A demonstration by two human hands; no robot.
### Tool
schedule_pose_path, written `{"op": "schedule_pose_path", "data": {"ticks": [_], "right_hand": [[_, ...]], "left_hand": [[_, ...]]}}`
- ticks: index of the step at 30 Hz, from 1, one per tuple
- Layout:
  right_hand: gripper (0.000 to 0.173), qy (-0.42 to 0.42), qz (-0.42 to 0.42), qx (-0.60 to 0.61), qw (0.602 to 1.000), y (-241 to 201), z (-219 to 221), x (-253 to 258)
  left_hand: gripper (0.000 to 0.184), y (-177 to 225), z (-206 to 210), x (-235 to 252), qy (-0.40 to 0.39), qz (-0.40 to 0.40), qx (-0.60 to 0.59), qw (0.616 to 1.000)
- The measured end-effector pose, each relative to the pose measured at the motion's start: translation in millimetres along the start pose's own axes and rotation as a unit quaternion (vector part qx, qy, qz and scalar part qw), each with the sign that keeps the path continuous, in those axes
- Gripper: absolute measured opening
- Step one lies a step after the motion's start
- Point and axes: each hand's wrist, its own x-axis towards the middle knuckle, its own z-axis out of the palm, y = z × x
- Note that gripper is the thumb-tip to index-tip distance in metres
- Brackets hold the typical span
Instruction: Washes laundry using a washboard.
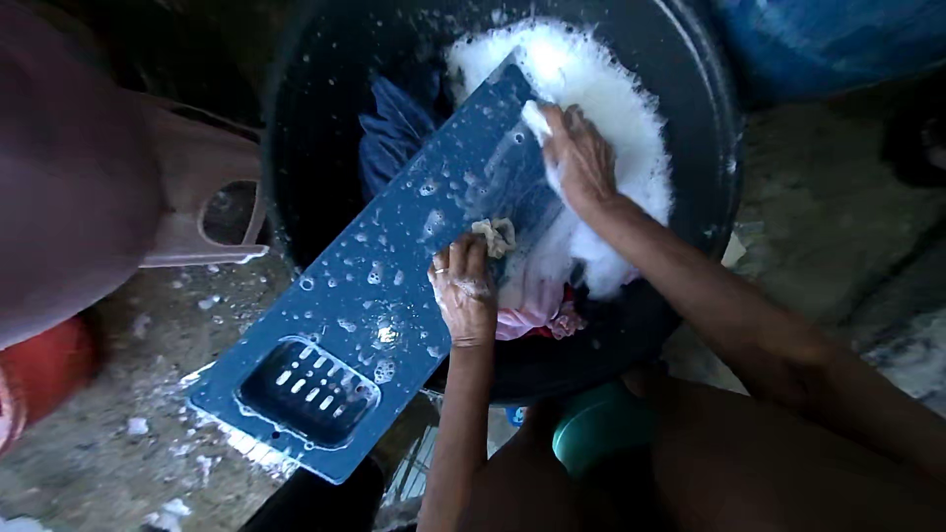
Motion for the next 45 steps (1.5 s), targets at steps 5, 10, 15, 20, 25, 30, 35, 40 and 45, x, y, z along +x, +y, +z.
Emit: {"op": "schedule_pose_path", "data": {"ticks": [5, 10, 15, 20, 25, 30, 35, 40, 45], "right_hand": [[0.044, -0.002, -0.170, 0.081, 0.982, -23.2, 35.3, -66.2], [0.042, 0.012, 0.018, -0.007, 1.000, 7.9, -0.3, -6.1], [0.047, -0.036, -0.146, 0.064, 0.987, -26.8, 33.1, -75.0], [0.040, 0.020, -0.020, -0.008, 1.000, 0.1, 12.6, -20.2], [0.042, -0.010, -0.170, 0.090, 0.981, -19.5, 31.4, -73.0], [0.040, 0.022, 0.001, -0.015, 1.000, 14.9, 5.5, -20.7], [0.044, -0.016, -0.168, 0.062, 0.984, -18.8, 30.6, -68.8], [0.043, -0.052, 0.043, -0.092, 0.993, 43.6, -8.5, 3.4], [0.082, -0.101, -0.152, -0.013, 0.983, -12.8, -16.9, -44.0]], "left_hand": [[0.017, -1.9, 1.5, -2.1, 0.005, -0.002, -0.018, 1.000], [0.016, -0.3, 0.7, 2.0, 0.009, 0.000, -0.021, 1.000], [0.016, -0.2, 0.3, 0.8, 0.008, -0.005, -0.027, 1.000], [0.016, 0.4, 1.6, 4.2, 0.009, 0.003, -0.023, 1.000], [0.016, -1.8, 3.6, 1.4, 0.011, -0.001, -0.030, 0.999], [0.015, -0.2, 2.3, 4.1, 0.002, -0.006, -0.025, 1.000], [0.016, -0.8, 3.0, 1.2, 0.012, -0.006, -0.029, 0.999], [0.017, 2.4, -1.5, 2.8, -0.004, -0.010, -0.026, 1.000], [0.017, 2.5, -2.1, 3.3, -0.003, -0.002, -0.025, 1.000]]}}
